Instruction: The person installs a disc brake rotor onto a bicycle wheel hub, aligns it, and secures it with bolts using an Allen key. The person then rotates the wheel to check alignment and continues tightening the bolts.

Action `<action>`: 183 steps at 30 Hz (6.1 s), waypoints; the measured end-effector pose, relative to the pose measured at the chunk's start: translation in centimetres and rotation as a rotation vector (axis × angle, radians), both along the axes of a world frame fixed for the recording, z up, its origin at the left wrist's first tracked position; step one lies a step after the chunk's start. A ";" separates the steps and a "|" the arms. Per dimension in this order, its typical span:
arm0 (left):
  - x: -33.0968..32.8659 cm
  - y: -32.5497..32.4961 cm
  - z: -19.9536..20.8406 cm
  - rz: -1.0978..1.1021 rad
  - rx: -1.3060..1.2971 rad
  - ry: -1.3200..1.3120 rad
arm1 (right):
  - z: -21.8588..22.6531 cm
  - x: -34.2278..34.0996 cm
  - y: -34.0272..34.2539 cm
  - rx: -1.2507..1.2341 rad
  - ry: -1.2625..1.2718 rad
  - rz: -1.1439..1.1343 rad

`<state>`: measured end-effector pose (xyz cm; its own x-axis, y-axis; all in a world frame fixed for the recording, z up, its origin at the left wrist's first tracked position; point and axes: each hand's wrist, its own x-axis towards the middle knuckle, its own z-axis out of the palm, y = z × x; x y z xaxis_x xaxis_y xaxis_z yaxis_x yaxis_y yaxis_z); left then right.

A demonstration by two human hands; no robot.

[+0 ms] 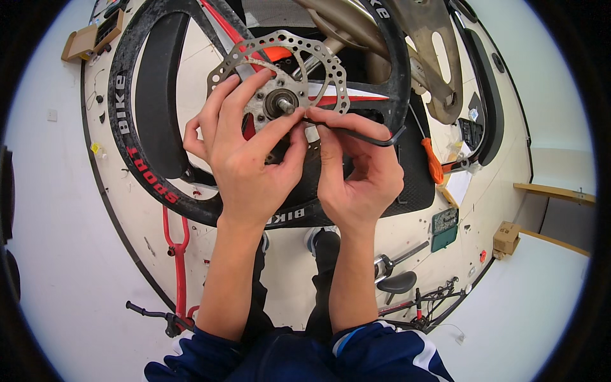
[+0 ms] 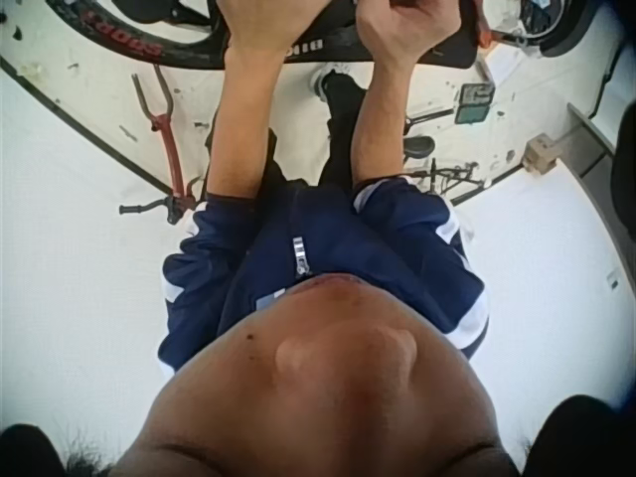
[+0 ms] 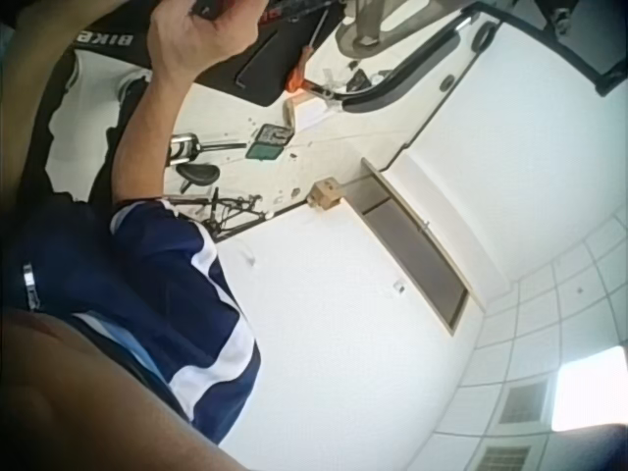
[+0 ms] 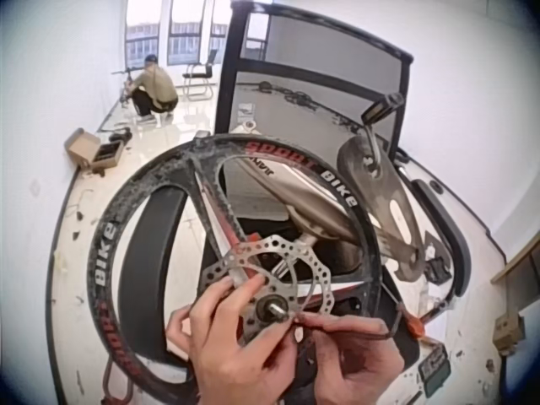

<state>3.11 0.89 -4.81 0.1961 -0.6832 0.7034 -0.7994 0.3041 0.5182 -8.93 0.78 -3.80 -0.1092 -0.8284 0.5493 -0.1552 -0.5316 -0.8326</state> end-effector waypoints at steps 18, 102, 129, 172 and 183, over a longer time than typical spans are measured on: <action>-0.1 -0.2 -0.2 0.010 -0.015 0.009 | -0.3 0.2 0.3 -0.030 0.084 -0.169; -0.2 0.1 0.1 0.037 0.037 0.012 | 0.1 0.6 -0.1 -0.054 0.152 -0.049; -0.2 0.1 0.1 0.039 0.031 0.015 | 0.1 0.5 0.0 -0.001 0.065 -0.083; -0.8 0.1 -0.2 0.052 -0.022 0.040 | 0.6 1.5 0.7 0.025 0.066 -0.247; 0.3 1.7 0.3 -0.057 0.013 0.085 | 1.3 -0.2 0.3 0.106 -0.176 -0.159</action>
